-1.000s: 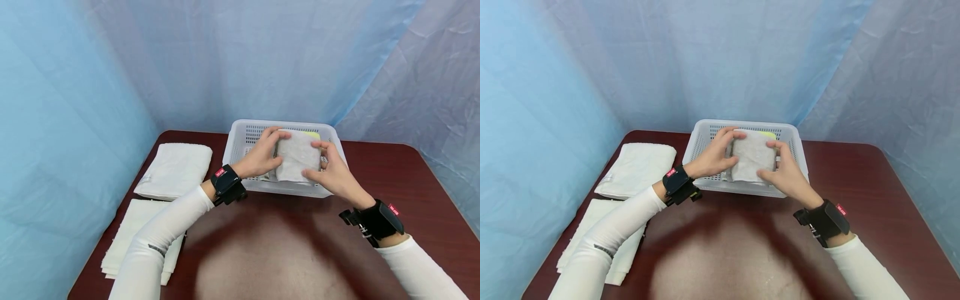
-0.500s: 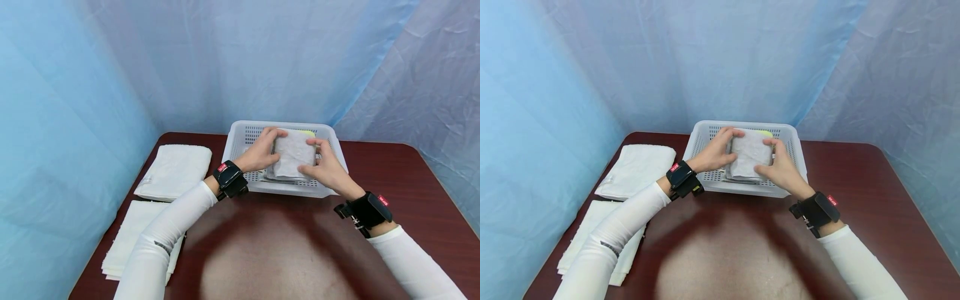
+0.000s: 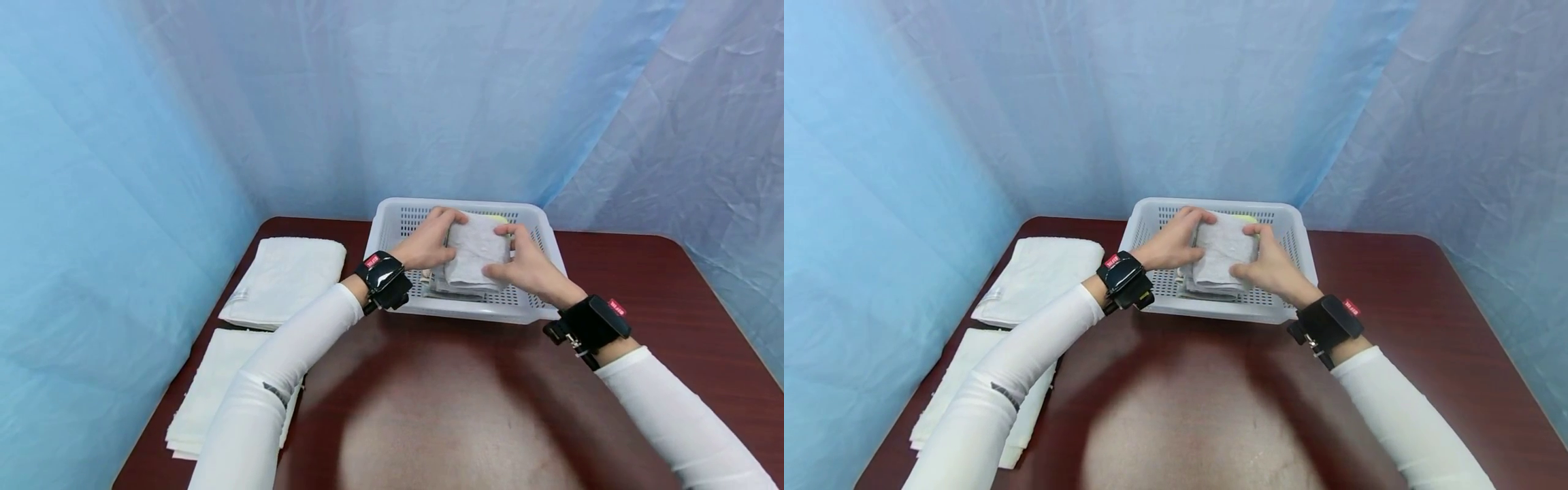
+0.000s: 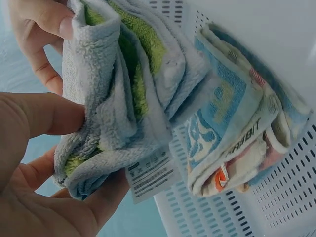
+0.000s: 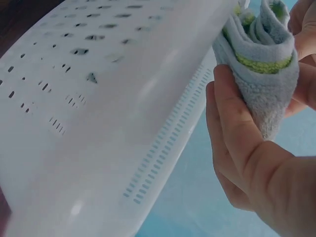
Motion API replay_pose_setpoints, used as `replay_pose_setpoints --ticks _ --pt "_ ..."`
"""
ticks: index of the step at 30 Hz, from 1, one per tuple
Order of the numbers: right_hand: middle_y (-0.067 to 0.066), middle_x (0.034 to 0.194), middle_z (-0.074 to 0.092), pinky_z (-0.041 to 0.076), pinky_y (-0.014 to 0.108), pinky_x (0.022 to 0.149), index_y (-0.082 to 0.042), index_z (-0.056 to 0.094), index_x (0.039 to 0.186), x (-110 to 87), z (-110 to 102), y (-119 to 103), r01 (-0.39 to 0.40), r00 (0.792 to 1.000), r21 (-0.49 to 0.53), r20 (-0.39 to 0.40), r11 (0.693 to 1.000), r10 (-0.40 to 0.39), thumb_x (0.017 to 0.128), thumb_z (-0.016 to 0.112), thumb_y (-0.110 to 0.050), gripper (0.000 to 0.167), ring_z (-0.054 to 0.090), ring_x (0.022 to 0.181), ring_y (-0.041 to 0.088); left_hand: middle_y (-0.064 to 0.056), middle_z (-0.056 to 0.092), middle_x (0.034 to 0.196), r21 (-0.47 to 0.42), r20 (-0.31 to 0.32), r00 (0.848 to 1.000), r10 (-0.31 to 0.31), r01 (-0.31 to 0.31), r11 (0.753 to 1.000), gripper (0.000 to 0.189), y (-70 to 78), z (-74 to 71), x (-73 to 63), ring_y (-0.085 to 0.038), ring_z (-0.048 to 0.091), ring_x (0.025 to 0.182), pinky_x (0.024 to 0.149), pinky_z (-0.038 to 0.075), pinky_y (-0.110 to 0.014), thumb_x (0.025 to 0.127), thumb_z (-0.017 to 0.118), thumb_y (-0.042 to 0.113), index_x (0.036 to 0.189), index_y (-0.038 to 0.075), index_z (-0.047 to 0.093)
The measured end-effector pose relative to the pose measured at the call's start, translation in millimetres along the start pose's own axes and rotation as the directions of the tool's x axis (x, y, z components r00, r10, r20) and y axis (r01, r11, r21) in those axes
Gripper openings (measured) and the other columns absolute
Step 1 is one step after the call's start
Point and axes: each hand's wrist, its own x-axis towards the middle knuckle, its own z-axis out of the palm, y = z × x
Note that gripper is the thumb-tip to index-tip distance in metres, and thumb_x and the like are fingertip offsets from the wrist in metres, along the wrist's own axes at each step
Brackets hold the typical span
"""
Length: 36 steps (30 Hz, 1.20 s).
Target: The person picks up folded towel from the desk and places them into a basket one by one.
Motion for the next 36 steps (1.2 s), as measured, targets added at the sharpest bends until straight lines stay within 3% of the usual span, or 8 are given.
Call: replay_pose_setpoints --ticks 8,13,20,25,36 --pt "0.031 0.134 0.035 0.050 0.038 0.070 -0.001 0.015 0.151 13.8 3.0 10.3 -0.069 0.995 0.012 0.073 0.998 0.067 0.094 0.065 -0.014 0.077 0.054 0.098 0.033 -0.020 0.033 0.149 0.009 0.098 0.992 -0.076 0.076 0.997 0.058 -8.2 9.1 10.3 -0.024 0.046 0.126 0.099 0.044 -0.029 0.087 0.063 -0.003 0.142 0.005 0.045" --pt "0.029 0.128 0.039 0.050 0.036 0.067 -0.003 0.014 0.151 21.0 5.3 13.4 -0.093 0.989 0.025 0.118 0.995 0.090 0.095 0.064 -0.015 0.076 0.052 0.097 0.032 -0.019 0.037 0.143 0.033 0.124 0.989 -0.082 0.078 0.996 0.056 -16.3 12.5 14.7 -0.024 0.047 0.118 0.094 0.044 -0.031 0.088 0.063 -0.002 0.141 0.005 0.044" --pt "0.029 0.133 0.034 0.052 0.045 0.075 0.000 0.016 0.152 26.8 7.8 14.2 -0.084 0.987 0.020 0.141 0.996 0.080 0.095 0.064 -0.011 0.075 0.051 0.097 0.032 -0.019 0.037 0.143 0.058 0.162 0.983 -0.089 0.081 0.995 0.056 -23.2 10.7 18.3 -0.024 0.047 0.115 0.088 0.042 -0.032 0.089 0.062 -0.002 0.141 0.005 0.044" --pt "0.030 0.135 0.034 0.051 0.044 0.077 0.000 0.017 0.152 29.2 10.0 16.7 -0.070 0.989 0.021 0.135 0.997 0.067 0.095 0.063 -0.008 0.073 0.052 0.095 0.031 -0.020 0.035 0.145 0.064 0.169 0.980 -0.109 0.099 0.993 0.057 -25.1 10.7 20.6 -0.025 0.048 0.117 0.090 0.043 -0.032 0.088 0.062 -0.003 0.141 0.006 0.043" --pt "0.031 0.143 0.031 0.050 0.046 0.083 -0.001 0.014 0.154 31.9 14.7 25.3 -0.075 0.987 0.060 0.148 0.995 0.066 0.095 0.060 -0.003 0.075 0.048 0.112 0.038 -0.016 0.038 0.142 0.140 0.199 0.968 -0.155 0.129 0.982 0.052 -25.1 12.5 24.2 -0.022 0.049 0.114 0.088 0.043 -0.031 0.094 0.063 0.004 0.141 0.009 0.043"
